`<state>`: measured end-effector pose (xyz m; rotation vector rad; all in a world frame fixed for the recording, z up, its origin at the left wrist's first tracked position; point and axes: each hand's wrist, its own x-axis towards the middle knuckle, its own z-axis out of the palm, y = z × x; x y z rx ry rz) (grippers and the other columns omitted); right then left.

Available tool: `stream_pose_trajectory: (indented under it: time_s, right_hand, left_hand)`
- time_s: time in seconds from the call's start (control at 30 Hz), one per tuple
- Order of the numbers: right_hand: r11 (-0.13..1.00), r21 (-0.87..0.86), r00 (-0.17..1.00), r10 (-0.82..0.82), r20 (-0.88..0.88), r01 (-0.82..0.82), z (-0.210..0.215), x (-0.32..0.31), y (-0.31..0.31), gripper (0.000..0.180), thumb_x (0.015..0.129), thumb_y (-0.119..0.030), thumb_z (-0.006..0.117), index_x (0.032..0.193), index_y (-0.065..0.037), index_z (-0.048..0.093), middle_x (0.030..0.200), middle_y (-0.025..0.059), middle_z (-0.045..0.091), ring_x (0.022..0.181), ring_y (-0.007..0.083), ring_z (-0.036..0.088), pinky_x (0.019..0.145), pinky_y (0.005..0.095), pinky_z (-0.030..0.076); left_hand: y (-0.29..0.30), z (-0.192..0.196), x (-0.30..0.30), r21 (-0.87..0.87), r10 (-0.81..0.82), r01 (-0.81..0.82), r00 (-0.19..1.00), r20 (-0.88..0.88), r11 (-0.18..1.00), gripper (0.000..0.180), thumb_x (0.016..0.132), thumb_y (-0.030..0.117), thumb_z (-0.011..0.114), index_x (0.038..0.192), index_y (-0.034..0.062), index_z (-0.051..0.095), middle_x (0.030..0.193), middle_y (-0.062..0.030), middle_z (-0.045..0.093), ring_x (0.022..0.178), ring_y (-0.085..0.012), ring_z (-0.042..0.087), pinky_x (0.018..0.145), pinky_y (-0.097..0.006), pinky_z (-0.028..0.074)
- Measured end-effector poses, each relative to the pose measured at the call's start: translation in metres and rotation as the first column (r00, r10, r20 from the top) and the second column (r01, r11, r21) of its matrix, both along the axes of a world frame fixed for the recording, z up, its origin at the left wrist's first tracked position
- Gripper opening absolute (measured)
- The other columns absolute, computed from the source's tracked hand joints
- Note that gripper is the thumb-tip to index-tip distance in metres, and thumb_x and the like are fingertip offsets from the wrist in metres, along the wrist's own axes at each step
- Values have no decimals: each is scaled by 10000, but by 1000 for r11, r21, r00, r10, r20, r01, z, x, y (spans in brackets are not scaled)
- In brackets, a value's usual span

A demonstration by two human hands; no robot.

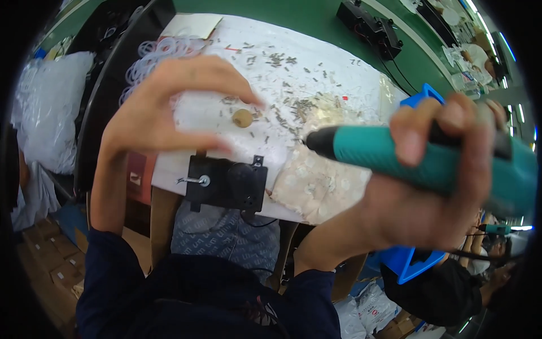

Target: Assembling lighting fixture components and securing them using an electric screwdriver.

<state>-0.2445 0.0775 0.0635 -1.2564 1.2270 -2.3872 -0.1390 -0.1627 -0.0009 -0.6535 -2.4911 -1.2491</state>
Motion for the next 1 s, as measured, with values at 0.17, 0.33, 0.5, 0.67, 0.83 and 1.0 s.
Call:
stream_pose_trajectory:
  time_s: [0.17,0.33,0.5,0.67,0.83,1.0]
  right_hand:
    - [996,47,994,77,-80,-73,21,59,1,276,899,-167,498,1101,-16,387,861,33,494,551,82,477,546,231,352]
    - [980,111,981,176,-83,-167,17,90,-14,315,891,-149,523,1115,-22,342,871,49,497,510,94,482,534,236,386]
    - [973,199,990,127,-57,-114,12,103,-27,288,910,-157,499,1124,-40,345,880,58,494,518,111,467,532,252,372]
    - [969,243,994,67,-87,-44,8,108,-36,274,906,-145,498,1113,-52,345,870,59,483,515,122,449,549,265,353]
    - [960,275,991,86,-99,-55,7,106,-41,284,899,-149,509,1107,-54,339,868,68,478,518,124,450,546,260,351]
    - [958,286,994,43,-98,-13,6,108,-45,297,894,-152,518,1105,-53,333,867,76,476,515,125,446,548,259,354]
  left_hand:
    - [28,-8,67,-197,37,-9,990,138,980,660,596,298,817,1218,270,599,1427,-143,355,1294,-367,368,1023,-446,375]
    - [35,-32,79,-198,117,-97,989,89,975,604,655,248,784,1225,276,586,1325,-160,457,1202,-363,462,956,-416,438]
    - [40,-35,81,-152,108,-91,988,106,984,557,696,190,753,1223,248,585,1202,-168,538,1079,-344,538,874,-398,478]
    - [42,-40,82,-153,149,-145,989,14,977,435,716,227,723,1141,188,640,959,-97,574,919,-266,569,765,-365,506]
    - [39,-38,82,-155,149,-140,988,43,978,483,702,224,737,1171,215,620,1013,-107,574,937,-277,569,752,-364,509]
    - [38,-40,81,-162,160,-159,987,-4,974,433,713,246,720,1136,199,641,913,-75,580,869,-253,571,700,-348,505]
